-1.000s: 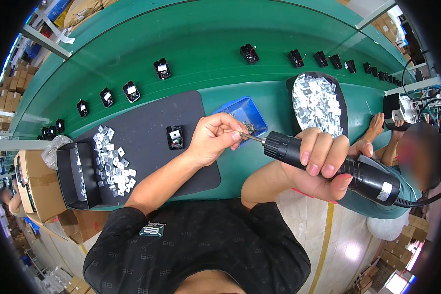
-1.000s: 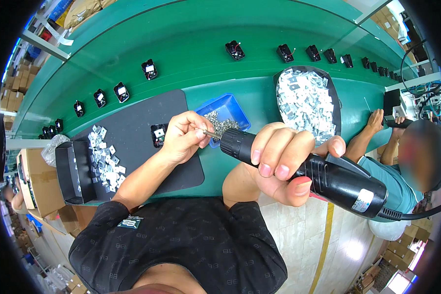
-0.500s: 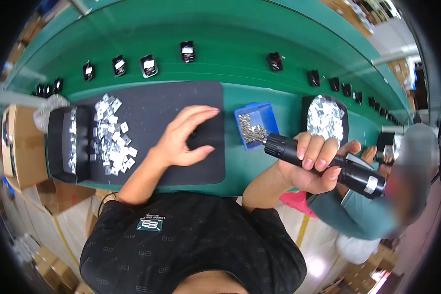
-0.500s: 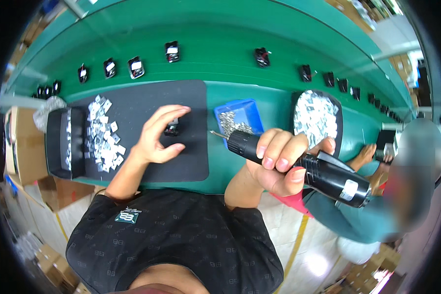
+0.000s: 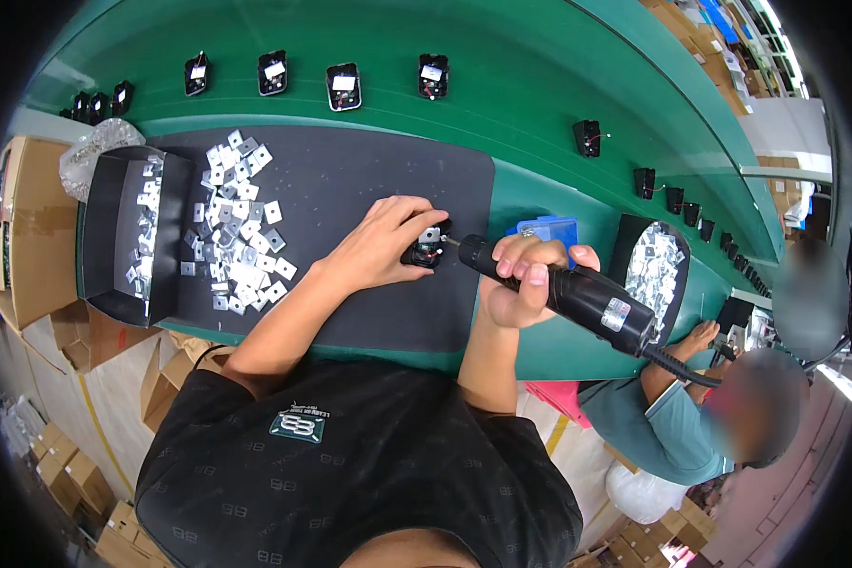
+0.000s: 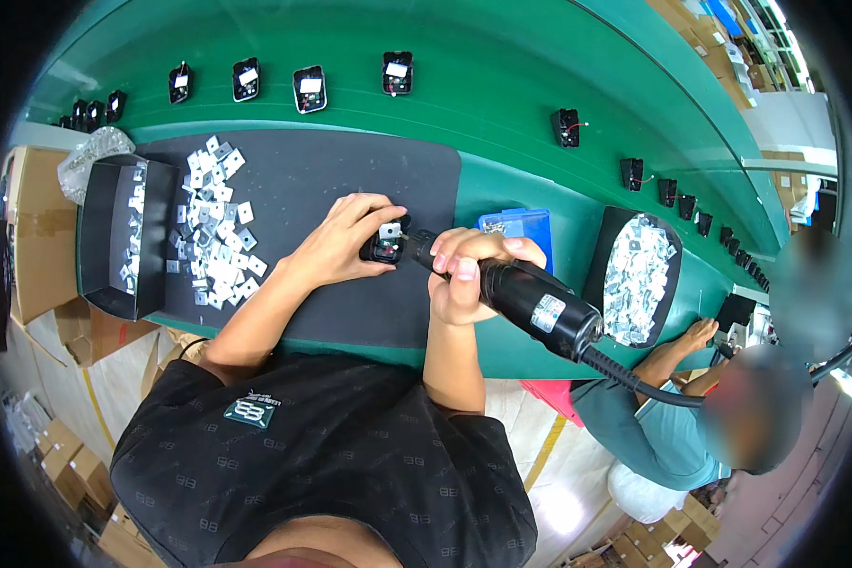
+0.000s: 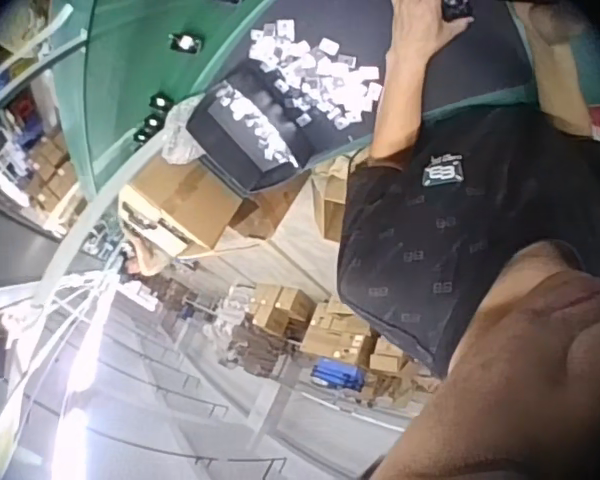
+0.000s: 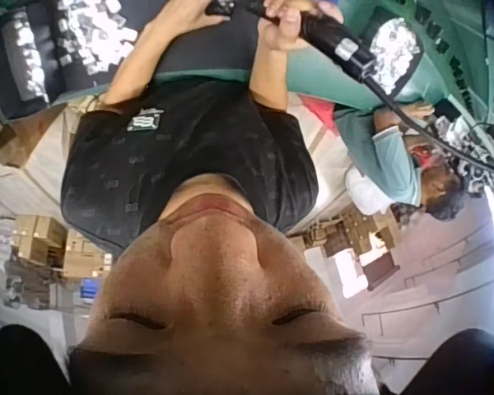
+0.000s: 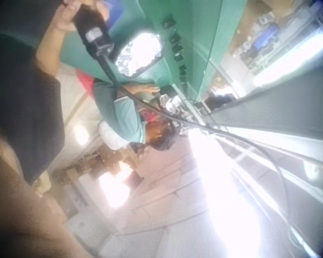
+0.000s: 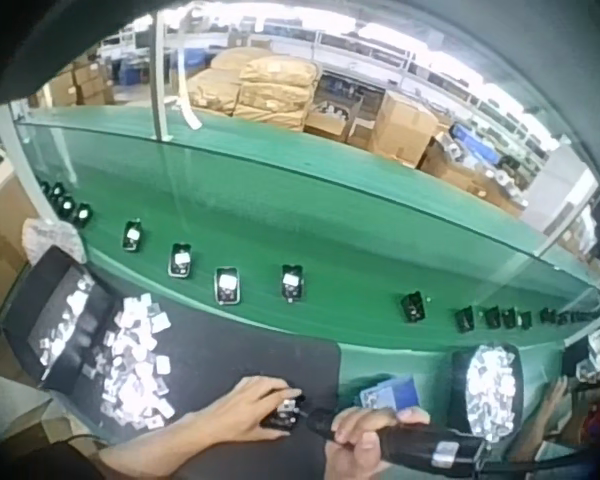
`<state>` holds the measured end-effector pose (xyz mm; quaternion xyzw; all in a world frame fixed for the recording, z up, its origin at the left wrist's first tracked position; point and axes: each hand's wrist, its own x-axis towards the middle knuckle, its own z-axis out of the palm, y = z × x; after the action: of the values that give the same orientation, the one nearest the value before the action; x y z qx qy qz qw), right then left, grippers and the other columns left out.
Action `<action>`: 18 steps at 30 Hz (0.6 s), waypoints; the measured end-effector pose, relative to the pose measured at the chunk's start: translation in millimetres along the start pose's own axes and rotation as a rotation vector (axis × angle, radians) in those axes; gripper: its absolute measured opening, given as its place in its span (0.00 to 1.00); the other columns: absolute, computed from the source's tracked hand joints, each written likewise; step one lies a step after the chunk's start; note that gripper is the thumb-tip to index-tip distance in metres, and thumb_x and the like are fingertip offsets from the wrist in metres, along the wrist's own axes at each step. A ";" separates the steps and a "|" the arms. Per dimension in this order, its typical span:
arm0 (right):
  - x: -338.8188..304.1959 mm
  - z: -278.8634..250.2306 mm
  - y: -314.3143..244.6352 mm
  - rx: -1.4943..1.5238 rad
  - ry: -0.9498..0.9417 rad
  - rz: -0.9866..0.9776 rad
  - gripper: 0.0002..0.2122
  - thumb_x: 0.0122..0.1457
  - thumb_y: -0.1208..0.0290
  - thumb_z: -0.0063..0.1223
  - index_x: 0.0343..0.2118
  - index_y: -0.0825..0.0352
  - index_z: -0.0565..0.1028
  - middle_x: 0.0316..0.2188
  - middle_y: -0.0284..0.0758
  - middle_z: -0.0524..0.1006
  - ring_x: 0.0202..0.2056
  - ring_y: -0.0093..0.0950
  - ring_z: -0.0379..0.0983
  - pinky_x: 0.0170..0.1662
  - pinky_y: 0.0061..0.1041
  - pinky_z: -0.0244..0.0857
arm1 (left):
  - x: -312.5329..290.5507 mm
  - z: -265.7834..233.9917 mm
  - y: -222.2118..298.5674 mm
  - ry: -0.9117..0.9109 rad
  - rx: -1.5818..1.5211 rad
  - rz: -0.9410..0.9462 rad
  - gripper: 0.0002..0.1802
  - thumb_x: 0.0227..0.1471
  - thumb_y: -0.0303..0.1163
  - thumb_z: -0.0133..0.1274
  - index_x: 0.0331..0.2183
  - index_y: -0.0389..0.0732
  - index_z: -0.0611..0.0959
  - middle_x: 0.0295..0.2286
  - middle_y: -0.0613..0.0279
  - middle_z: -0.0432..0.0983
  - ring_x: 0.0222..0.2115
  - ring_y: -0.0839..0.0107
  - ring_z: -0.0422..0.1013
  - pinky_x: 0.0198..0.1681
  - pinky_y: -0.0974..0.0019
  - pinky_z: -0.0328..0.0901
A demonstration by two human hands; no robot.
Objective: Assembling small electronic components using a handheld electric screwdriver on a factory production line.
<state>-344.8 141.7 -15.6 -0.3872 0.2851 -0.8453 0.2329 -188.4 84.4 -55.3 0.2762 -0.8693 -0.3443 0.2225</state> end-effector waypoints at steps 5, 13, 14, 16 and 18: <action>-5.3 3.8 12.4 -0.042 0.007 0.027 0.19 0.51 0.75 0.50 0.45 0.62 0.58 0.15 0.28 0.63 0.15 0.20 0.61 0.20 0.22 0.61 | -1.5 2.4 3.1 -0.062 -0.144 -0.121 0.37 0.28 0.27 0.65 0.46 0.39 0.70 0.41 0.56 0.62 0.40 0.56 0.66 0.42 0.61 0.64; -7.7 1.6 17.3 -0.057 0.035 0.036 0.19 0.51 0.75 0.52 0.45 0.62 0.59 0.15 0.29 0.64 0.14 0.20 0.61 0.19 0.22 0.61 | -0.6 5.1 -2.0 -0.059 -0.135 -0.063 0.40 0.28 0.27 0.66 0.48 0.41 0.68 0.42 0.56 0.62 0.41 0.57 0.66 0.39 0.62 0.66; -7.9 1.3 17.6 -0.054 0.039 0.038 0.19 0.51 0.75 0.52 0.45 0.62 0.59 0.15 0.29 0.64 0.14 0.20 0.61 0.19 0.22 0.61 | -0.5 5.4 -1.8 -0.056 -0.138 -0.061 0.40 0.28 0.28 0.66 0.48 0.41 0.68 0.42 0.56 0.62 0.41 0.57 0.66 0.40 0.62 0.66; -8.5 1.2 17.9 -0.051 0.041 0.041 0.20 0.51 0.75 0.53 0.45 0.62 0.59 0.15 0.29 0.64 0.14 0.20 0.61 0.19 0.22 0.61 | -0.6 6.7 -2.6 -0.042 -0.132 -0.045 0.40 0.28 0.28 0.66 0.48 0.41 0.68 0.42 0.57 0.62 0.42 0.57 0.65 0.40 0.62 0.66; -9.7 1.9 19.0 -0.057 0.053 0.040 0.20 0.51 0.75 0.52 0.46 0.62 0.59 0.15 0.29 0.64 0.14 0.20 0.61 0.19 0.22 0.61 | -0.5 6.8 -2.8 -0.027 -0.126 -0.029 0.40 0.28 0.28 0.66 0.48 0.41 0.69 0.42 0.57 0.62 0.42 0.57 0.65 0.41 0.62 0.66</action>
<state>-334.3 133.2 -32.2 -0.3654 0.3229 -0.8419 0.2311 -191.0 86.2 -61.9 0.2696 -0.8447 -0.4051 0.2229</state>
